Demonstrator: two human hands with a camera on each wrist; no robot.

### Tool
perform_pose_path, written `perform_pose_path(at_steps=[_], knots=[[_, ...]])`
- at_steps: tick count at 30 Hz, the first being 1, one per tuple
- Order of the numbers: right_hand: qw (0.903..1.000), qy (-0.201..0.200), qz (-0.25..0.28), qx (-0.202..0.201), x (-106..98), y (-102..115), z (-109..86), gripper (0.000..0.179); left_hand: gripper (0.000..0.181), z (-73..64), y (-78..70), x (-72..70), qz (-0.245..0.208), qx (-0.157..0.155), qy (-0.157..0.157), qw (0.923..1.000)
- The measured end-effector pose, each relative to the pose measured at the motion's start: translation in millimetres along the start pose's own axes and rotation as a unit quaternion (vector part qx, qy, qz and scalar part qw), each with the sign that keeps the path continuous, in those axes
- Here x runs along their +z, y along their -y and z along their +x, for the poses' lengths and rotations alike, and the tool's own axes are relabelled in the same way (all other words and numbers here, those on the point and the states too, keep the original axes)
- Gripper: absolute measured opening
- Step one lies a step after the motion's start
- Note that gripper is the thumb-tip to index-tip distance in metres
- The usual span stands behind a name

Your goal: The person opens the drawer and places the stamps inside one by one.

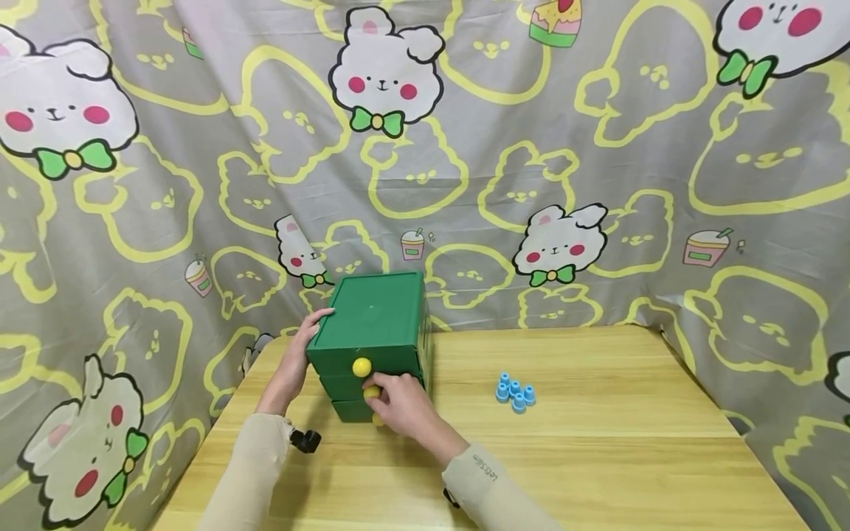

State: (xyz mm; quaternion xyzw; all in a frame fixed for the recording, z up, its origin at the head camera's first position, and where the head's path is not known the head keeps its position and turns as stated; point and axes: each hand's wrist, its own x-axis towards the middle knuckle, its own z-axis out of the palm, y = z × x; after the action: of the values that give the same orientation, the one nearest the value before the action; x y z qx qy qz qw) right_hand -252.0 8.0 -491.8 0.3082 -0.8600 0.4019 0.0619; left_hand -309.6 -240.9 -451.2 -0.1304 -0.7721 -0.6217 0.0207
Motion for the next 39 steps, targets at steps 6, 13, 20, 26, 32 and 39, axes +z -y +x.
perform_pose_path(at_steps=[6, 13, 20, 26, 32, 39], knots=[[0.9999, 0.007, -0.007, -0.01, -1.6, -1.4, 0.9, 0.017, 0.05, -0.5, 4.7, 0.7, -0.005, 0.018, -0.005, 0.9998], [0.9999, 0.013, -0.002, -0.01, -4.5, -2.1, 1.6, 0.017, 0.048, -1.3, 3.6, 1.9, -0.007, 0.024, -0.007, 0.9997], [0.9999, 0.01, -0.003, -0.011, -6.2, -4.7, 1.7, 0.017, 0.047, -1.1, 2.7, 5.5, -0.011, 0.027, -0.016, 0.9995], [0.9999, 0.011, -0.001, -0.01, -5.0, -8.1, 0.1, 0.017, 0.048, -2.5, 5.0, 7.3, -0.014, 0.025, -0.023, 0.9993], [0.9999, 0.007, -0.002, -0.014, -5.5, -9.0, -3.3, 0.02, 0.048, -2.6, 7.8, 6.8, -0.016, 0.024, -0.024, 0.9993], [0.9998, 0.003, 0.02, -0.009, -9.2, -9.2, -6.2, 0.023, 0.047, -0.4, 5.4, 8.0, -0.01, 0.029, -0.027, 0.9992]])
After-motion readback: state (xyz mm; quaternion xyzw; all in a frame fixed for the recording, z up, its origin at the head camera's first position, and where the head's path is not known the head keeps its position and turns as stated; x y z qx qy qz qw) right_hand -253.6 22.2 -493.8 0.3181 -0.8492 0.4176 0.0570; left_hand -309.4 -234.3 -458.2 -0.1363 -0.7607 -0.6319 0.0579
